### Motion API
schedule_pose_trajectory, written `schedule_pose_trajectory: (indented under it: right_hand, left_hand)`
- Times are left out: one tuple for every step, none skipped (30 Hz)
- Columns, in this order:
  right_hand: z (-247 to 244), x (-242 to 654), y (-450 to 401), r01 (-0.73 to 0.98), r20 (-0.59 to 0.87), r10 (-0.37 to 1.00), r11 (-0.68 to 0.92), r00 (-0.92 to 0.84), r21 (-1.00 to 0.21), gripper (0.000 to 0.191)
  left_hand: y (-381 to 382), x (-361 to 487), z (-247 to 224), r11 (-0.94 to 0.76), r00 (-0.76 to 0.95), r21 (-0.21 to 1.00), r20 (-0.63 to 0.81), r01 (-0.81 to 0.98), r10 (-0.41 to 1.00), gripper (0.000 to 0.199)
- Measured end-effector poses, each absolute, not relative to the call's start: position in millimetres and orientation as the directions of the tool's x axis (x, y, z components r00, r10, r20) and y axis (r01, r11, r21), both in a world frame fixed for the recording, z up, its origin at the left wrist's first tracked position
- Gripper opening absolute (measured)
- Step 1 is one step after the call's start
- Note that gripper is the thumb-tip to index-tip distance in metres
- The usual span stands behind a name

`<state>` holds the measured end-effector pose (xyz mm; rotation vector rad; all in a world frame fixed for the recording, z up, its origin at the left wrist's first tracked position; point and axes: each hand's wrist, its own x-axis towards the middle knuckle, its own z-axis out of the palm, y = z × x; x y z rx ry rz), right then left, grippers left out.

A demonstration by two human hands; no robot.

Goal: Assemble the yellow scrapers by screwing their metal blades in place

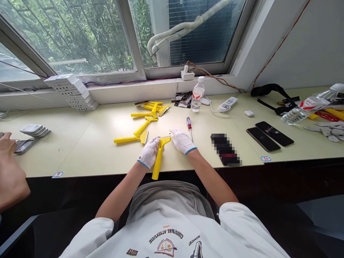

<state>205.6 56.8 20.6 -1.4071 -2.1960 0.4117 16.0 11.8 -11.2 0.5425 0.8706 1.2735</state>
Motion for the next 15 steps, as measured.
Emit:
schedule_pose_trajectory:
  right_hand:
    - [20.8, 203.5, 54.6, 0.764, 0.236, 0.906, 0.423, -0.351, -0.487, 0.043]
    - [21.2, 201.1, 52.7, 0.77, 0.229, 0.905, 0.426, -0.359, -0.476, 0.043]
    - [21.6, 198.6, 51.3, 0.774, 0.222, 0.903, 0.43, -0.368, -0.465, 0.043]
    - [22.1, 196.2, 50.4, 0.778, 0.215, 0.901, 0.434, -0.377, -0.454, 0.043]
    - [22.7, 194.2, 49.8, 0.782, 0.207, 0.899, 0.437, -0.385, -0.443, 0.043]
    - [23.3, 192.8, 49.6, 0.787, 0.2, 0.898, 0.44, -0.392, -0.434, 0.043]
    - [23.9, 192.1, 49.6, 0.791, 0.192, 0.898, 0.44, -0.396, -0.424, 0.043]
    - [24.5, 192.2, 49.8, 0.797, 0.184, 0.899, 0.438, -0.397, -0.416, 0.043]
    - [24.9, 193.0, 50.2, 0.804, 0.177, 0.901, 0.433, -0.396, -0.408, 0.044]
    - [25.3, 194.4, 50.6, 0.81, 0.169, 0.904, 0.426, -0.392, -0.402, 0.044]
    - [25.7, 196.3, 51.0, 0.817, 0.163, 0.908, 0.418, -0.386, -0.398, 0.045]
    - [25.9, 198.3, 51.5, 0.823, 0.158, 0.912, 0.409, -0.378, -0.394, 0.045]
    - [26.2, 200.3, 51.9, 0.828, 0.155, 0.916, 0.401, -0.37, -0.393, 0.044]
    - [26.4, 202.2, 52.2, 0.832, 0.155, 0.919, 0.394, -0.362, -0.392, 0.044]
    - [26.5, 203.8, 52.4, 0.834, 0.156, 0.922, 0.387, -0.355, -0.393, 0.043]
  left_hand:
    - [13.2, 15.8, -13.8, 0.206, 0.018, 0.789, -0.239, -0.578, 0.971, 0.046]
    - [14.7, 15.5, -16.7, 0.172, -0.02, 0.809, -0.22, -0.562, 0.975, 0.049]
    - [16.1, 15.0, -19.8, 0.138, -0.055, 0.832, -0.198, -0.538, 0.979, 0.052]
    - [17.6, 14.3, -22.8, 0.109, -0.083, 0.854, -0.175, -0.508, 0.981, 0.055]
    - [19.0, 13.4, -25.5, 0.081, -0.107, 0.876, -0.149, -0.476, 0.983, 0.057]
    - [20.3, 12.3, -27.9, 0.059, -0.126, 0.895, -0.127, -0.442, 0.984, 0.058]
    - [21.5, 11.2, -29.8, 0.04, -0.145, 0.911, -0.108, -0.41, 0.984, 0.059]
    - [22.5, 10.2, -31.3, 0.023, -0.163, 0.924, -0.092, -0.382, 0.982, 0.059]
    - [23.3, 9.3, -32.4, 0.011, -0.177, 0.932, -0.08, -0.362, 0.981, 0.058]
    - [24.0, 8.7, -33.2, 0.001, -0.19, 0.938, -0.071, -0.347, 0.979, 0.058]
    - [24.4, 8.4, -34.0, -0.005, -0.198, 0.941, -0.066, -0.338, 0.978, 0.057]
    - [24.8, 8.3, -34.7, -0.006, -0.2, 0.944, -0.064, -0.331, 0.978, 0.057]
    - [24.9, 8.4, -35.3, -0.003, -0.198, 0.945, -0.065, -0.327, 0.978, 0.058]
    - [25.0, 8.6, -35.9, 0.002, -0.193, 0.946, -0.068, -0.324, 0.979, 0.058]
    - [24.9, 8.8, -36.2, 0.004, -0.192, 0.945, -0.071, -0.327, 0.979, 0.058]
